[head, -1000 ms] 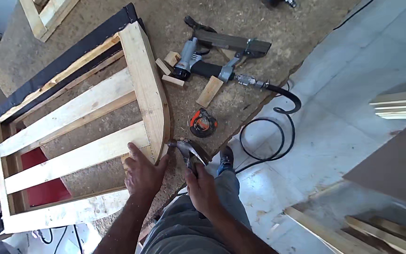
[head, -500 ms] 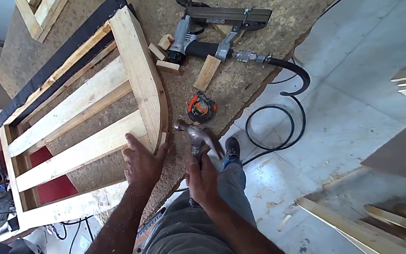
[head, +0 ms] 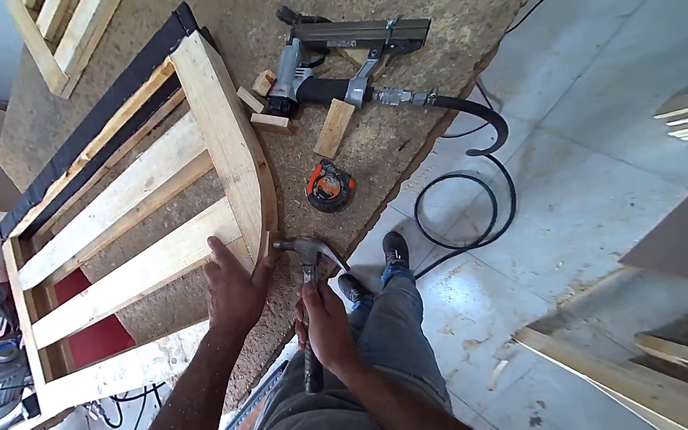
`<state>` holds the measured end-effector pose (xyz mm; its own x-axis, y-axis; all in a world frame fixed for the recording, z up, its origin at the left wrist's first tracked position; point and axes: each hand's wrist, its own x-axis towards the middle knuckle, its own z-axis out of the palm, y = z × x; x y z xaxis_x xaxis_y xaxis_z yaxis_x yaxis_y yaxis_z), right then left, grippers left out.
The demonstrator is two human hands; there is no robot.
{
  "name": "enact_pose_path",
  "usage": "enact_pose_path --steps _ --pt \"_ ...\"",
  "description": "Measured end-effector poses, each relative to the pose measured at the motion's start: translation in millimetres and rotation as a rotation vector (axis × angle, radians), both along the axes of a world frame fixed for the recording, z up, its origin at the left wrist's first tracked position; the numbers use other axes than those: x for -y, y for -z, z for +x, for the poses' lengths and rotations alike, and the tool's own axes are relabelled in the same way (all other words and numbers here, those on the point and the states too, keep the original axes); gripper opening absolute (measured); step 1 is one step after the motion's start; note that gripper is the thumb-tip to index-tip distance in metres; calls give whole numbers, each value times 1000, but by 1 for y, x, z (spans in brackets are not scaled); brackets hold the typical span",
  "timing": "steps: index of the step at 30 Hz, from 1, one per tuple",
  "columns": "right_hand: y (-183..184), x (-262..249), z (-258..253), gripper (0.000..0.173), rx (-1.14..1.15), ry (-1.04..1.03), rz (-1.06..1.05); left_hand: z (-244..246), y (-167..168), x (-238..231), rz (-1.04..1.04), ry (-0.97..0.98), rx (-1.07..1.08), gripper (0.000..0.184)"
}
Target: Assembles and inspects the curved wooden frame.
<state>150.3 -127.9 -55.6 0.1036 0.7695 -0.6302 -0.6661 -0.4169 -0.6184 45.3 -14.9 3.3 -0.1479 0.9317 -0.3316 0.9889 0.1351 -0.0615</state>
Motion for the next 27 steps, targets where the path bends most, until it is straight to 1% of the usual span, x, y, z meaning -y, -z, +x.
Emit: enact_pose_path --steps 2,3,6,10,14,17,20,24,27 --pt "-5 2 -6 34 -59 105 -22 2 1 1 7 -8 -13 118" --pt "-5 3 -10 34 -73 117 -23 3 2 1 16 -6 -21 117" --pt "-3 7 -17 36 -121 41 -26 4 3 2 27 10 -39 115" --pt "-6 6 -21 34 -176 143 -17 4 4 2 32 14 -61 113" --pt "-5 -1 -22 37 -209 111 -35 5 6 4 45 24 -84 111" --pt "-2 -4 -30 38 -219 193 -35 6 6 4 35 19 -102 110" --pt "-4 -5 -31 39 -221 131 -50 6 7 4 41 29 -119 110" --pt "-3 -3 -35 38 -219 194 -56 6 7 6 53 45 -133 108" --pt "-5 1 -37 39 -227 147 -46 7 7 7 56 58 -143 108"
